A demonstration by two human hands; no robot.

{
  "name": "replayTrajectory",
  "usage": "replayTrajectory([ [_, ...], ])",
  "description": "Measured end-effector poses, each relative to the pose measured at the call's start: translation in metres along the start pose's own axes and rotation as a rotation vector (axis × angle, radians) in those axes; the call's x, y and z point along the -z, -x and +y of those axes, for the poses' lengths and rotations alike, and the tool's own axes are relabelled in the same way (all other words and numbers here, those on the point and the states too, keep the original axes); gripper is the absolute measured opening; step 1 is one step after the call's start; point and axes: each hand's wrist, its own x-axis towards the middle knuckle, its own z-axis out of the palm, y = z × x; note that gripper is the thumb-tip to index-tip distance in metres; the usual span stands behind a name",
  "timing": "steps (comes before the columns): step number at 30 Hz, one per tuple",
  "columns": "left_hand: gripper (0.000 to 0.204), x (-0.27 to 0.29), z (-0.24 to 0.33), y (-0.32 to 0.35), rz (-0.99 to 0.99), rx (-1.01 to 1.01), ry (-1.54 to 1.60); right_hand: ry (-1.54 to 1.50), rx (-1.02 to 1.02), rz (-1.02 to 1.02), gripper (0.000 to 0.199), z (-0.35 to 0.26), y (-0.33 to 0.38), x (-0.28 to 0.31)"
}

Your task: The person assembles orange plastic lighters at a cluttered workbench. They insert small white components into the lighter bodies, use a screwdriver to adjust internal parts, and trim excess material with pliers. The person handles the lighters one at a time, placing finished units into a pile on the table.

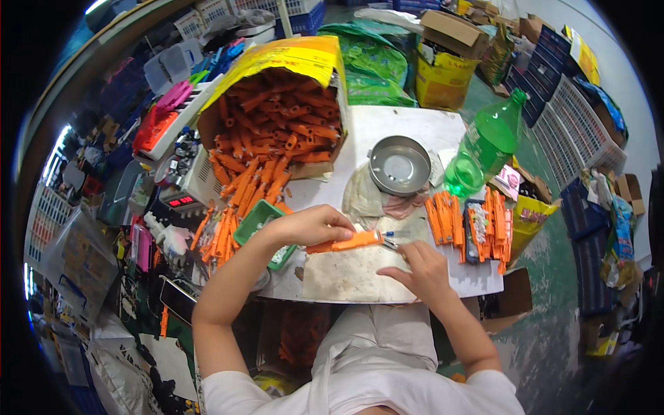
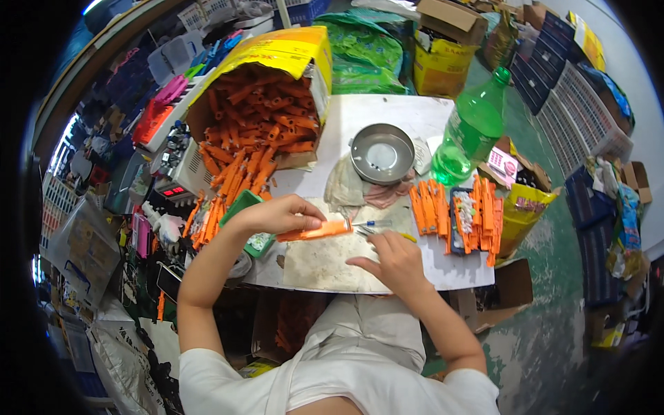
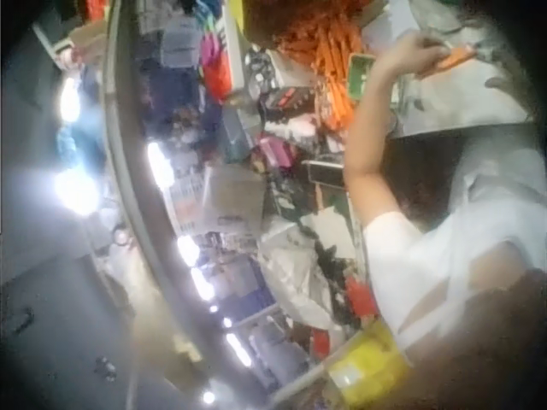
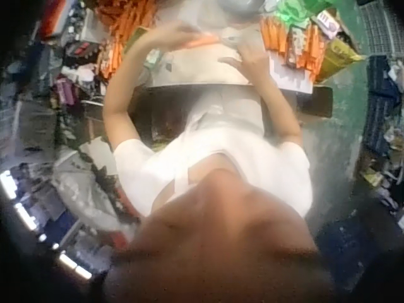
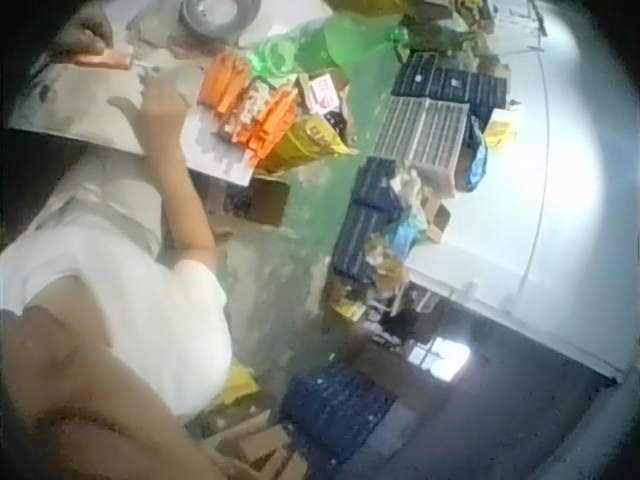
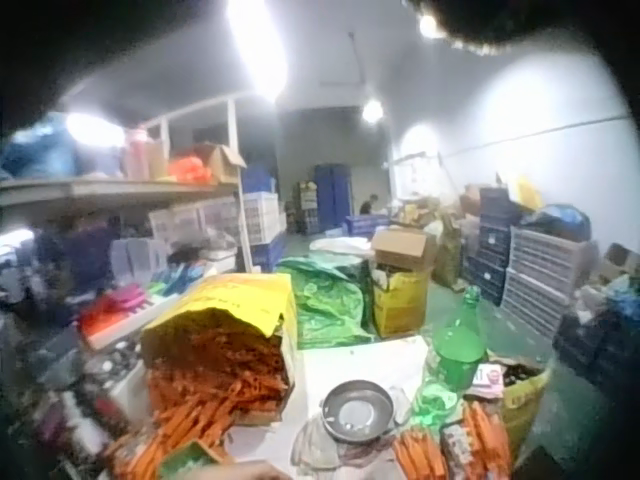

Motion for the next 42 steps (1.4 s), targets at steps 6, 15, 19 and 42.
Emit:
replayTrajectory([
  [6,0.038,0.001,0.032,-0.002,-0.350,0.175,-0.046,0.103,0.256,-0.163,0.038,0.000,-0.012,-0.005],
  [15,0.029,-0.005,0.048,-0.017,-0.183,0.045,-0.461,0.054,0.252,-0.180,0.029,-0.002,0.001,-0.012],
  [19,0.034,-0.020,0.124,0.028,0.260,-0.489,-0.904,0.071,0.031,-0.114,0.025,0.019,0.014,-0.023],
  [42,0.045,-0.049,0.224,0.156,0.469,-0.747,-2.969,0.168,-0.784,-0.144,0.042,0.075,0.003,-0.021],
])
